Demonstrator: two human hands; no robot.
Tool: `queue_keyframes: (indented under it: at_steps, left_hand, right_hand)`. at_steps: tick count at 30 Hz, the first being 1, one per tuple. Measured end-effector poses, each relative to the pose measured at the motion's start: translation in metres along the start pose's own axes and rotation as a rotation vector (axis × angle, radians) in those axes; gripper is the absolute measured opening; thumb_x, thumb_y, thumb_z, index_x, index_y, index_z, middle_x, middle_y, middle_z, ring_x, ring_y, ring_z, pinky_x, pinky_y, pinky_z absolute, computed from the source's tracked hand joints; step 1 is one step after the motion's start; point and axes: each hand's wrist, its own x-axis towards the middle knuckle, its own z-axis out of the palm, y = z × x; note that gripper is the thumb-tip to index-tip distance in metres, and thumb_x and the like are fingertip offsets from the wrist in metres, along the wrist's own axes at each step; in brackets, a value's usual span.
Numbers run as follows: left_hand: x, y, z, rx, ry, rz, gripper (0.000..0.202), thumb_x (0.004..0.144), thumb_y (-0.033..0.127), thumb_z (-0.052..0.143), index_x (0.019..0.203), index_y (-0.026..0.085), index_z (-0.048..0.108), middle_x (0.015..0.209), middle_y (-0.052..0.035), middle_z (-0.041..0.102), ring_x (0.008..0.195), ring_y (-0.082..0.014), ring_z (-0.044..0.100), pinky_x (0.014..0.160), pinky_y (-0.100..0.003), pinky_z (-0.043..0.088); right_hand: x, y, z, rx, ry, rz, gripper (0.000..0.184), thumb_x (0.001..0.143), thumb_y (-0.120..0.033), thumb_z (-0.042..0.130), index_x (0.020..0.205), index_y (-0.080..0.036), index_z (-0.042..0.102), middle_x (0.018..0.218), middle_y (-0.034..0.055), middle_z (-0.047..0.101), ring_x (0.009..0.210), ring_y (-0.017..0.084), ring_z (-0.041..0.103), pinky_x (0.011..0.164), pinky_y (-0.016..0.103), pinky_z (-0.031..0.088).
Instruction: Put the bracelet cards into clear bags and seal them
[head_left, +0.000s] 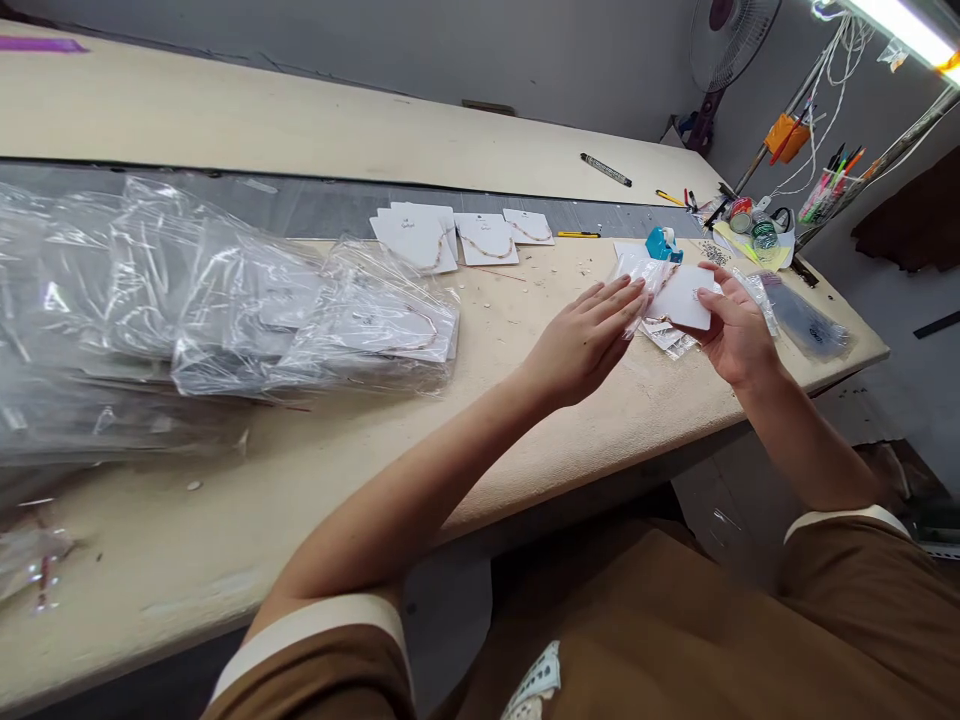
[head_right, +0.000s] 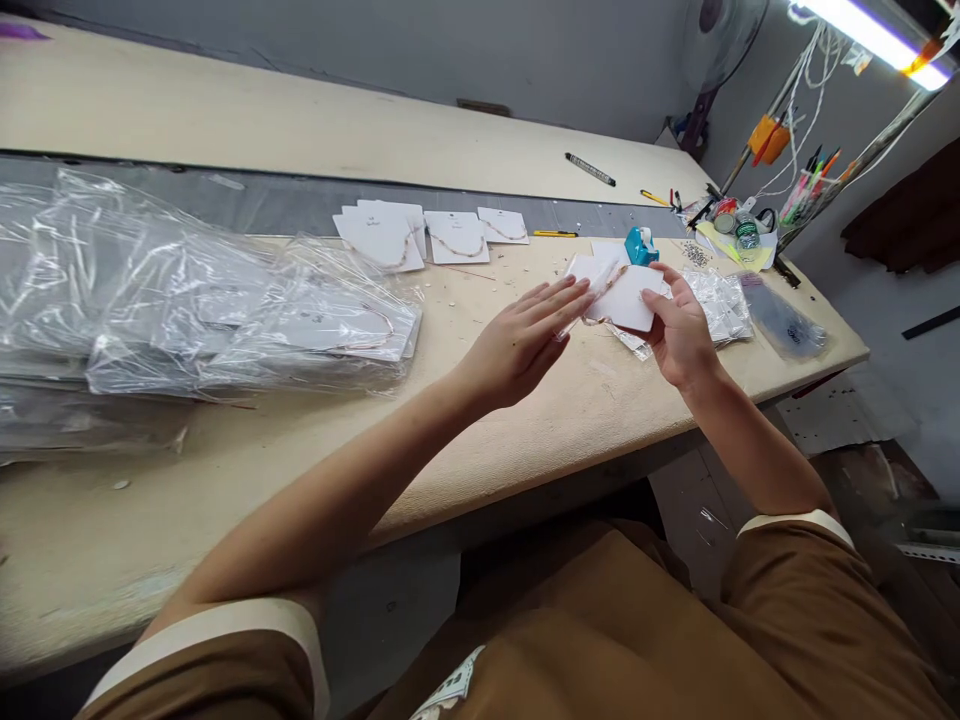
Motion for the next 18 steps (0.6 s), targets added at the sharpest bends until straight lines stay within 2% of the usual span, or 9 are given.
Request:
queue_keyframes:
  at_steps: [3, 5, 8, 10, 14, 16, 18]
  left_hand:
    - [0.0, -0.001, 0.0, 0.008, 0.008, 0.008, 0.05, 0.106, 0.033, 0.036, 0.154, 0.02, 0.043, 0.161, -0.0114, 0.042, 0.153, -0.0261, 0.033, 0.128, -0.051, 0.028]
    - [0.001, -0.003, 0.001, -0.001, -0.009, 0.029, 0.055, 0.104, 0.036, 0.043, 0.156, 0.02, 0.039, 0.162, -0.0123, 0.04, 0.154, -0.0274, 0.032, 0.128, -0.051, 0.027]
    - [0.001, -0.007, 0.001, -0.026, -0.036, 0.065, 0.065, 0.099, 0.037, 0.056, 0.158, 0.02, 0.036, 0.164, -0.0135, 0.035, 0.155, -0.0286, 0.03, 0.129, -0.049, 0.027]
    - [0.001, -0.009, 0.0, -0.067, -0.004, 0.067, 0.058, 0.1, 0.032, 0.055, 0.155, 0.022, 0.041, 0.163, -0.0118, 0.038, 0.153, -0.0267, 0.034, 0.127, -0.048, 0.032]
    - [0.003, -0.006, -0.003, -0.24, 0.221, -0.042, 0.038, 0.107, 0.034, 0.042, 0.139, 0.025, 0.06, 0.149, -0.009, 0.058, 0.14, -0.0244, 0.054, 0.118, -0.044, 0.046]
    - [0.004, -0.008, -0.005, -0.374, 0.372, -0.177, 0.037, 0.106, 0.043, 0.044, 0.127, 0.023, 0.068, 0.133, -0.0084, 0.07, 0.127, -0.0252, 0.064, 0.109, -0.042, 0.053]
    - [0.004, -0.014, -0.008, -0.547, 0.481, -0.326, 0.039, 0.102, 0.053, 0.05, 0.117, 0.024, 0.072, 0.119, -0.0064, 0.075, 0.116, -0.0258, 0.069, 0.099, -0.04, 0.058]
  right_hand:
    - [-0.005, 0.003, 0.008, -0.038, -0.046, -0.06, 0.054, 0.082, -0.046, 0.069, 0.13, -0.037, 0.045, 0.124, -0.0002, 0.067, 0.107, 0.021, 0.07, 0.078, 0.034, 0.067]
    - [-0.01, 0.004, 0.018, -0.023, -0.086, -0.052, 0.058, 0.082, -0.048, 0.068, 0.133, -0.039, 0.042, 0.124, -0.0006, 0.068, 0.105, 0.02, 0.07, 0.081, 0.036, 0.067]
    - [-0.014, 0.002, 0.03, 0.038, -0.148, -0.017, 0.058, 0.082, -0.044, 0.067, 0.134, -0.039, 0.042, 0.121, -0.0023, 0.069, 0.1, 0.017, 0.071, 0.084, 0.035, 0.067]
    - [-0.014, -0.002, 0.034, 0.085, -0.197, -0.003, 0.057, 0.081, -0.04, 0.065, 0.134, -0.038, 0.044, 0.12, -0.004, 0.071, 0.101, 0.016, 0.072, 0.086, 0.034, 0.066]
    - [-0.011, -0.019, 0.036, 0.066, -0.334, 0.045, 0.064, 0.082, -0.038, 0.063, 0.142, -0.033, 0.042, 0.115, -0.0012, 0.074, 0.102, 0.018, 0.073, 0.084, 0.035, 0.066]
    - [-0.005, -0.03, 0.034, -0.046, -0.38, 0.035, 0.068, 0.083, -0.041, 0.066, 0.146, -0.029, 0.042, 0.108, 0.0017, 0.075, 0.097, 0.02, 0.074, 0.079, 0.036, 0.066]
    - [0.005, -0.039, 0.032, -0.184, -0.339, -0.056, 0.066, 0.083, -0.042, 0.071, 0.143, -0.028, 0.049, 0.105, 0.0029, 0.075, 0.095, 0.021, 0.072, 0.077, 0.034, 0.065]
